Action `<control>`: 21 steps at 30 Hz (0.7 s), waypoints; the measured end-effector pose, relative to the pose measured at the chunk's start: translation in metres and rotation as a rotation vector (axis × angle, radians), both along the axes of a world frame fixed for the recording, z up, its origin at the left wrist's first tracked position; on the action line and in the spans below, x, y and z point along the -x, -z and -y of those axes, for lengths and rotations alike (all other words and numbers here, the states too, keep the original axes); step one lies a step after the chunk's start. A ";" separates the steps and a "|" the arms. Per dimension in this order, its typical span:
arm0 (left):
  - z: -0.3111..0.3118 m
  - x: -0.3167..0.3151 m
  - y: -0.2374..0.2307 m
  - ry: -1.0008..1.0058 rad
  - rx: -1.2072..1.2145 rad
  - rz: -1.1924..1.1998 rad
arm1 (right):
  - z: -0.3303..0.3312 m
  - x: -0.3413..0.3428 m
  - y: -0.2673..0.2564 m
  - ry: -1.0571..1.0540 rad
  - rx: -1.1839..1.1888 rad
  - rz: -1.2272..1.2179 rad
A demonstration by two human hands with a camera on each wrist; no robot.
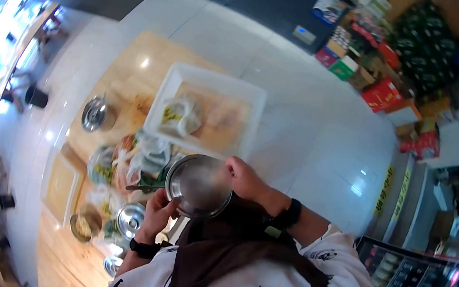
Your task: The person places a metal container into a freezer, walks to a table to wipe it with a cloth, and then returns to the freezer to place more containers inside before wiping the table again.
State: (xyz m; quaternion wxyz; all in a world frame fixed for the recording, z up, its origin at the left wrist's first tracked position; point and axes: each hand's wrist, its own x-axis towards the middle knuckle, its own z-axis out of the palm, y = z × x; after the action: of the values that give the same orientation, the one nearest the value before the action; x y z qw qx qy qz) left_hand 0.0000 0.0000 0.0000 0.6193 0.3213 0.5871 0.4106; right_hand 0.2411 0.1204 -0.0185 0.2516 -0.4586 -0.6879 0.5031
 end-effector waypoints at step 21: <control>-0.273 -0.326 -0.053 0.115 -0.202 0.147 | -0.223 -0.347 -0.076 0.257 0.074 -0.103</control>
State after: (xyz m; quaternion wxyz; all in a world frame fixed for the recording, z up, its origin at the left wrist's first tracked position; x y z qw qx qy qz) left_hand 0.3261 0.2730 0.0528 0.6477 0.3842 0.4764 0.4538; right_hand 0.5877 0.3433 0.0574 0.3320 -0.5253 -0.5907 0.5146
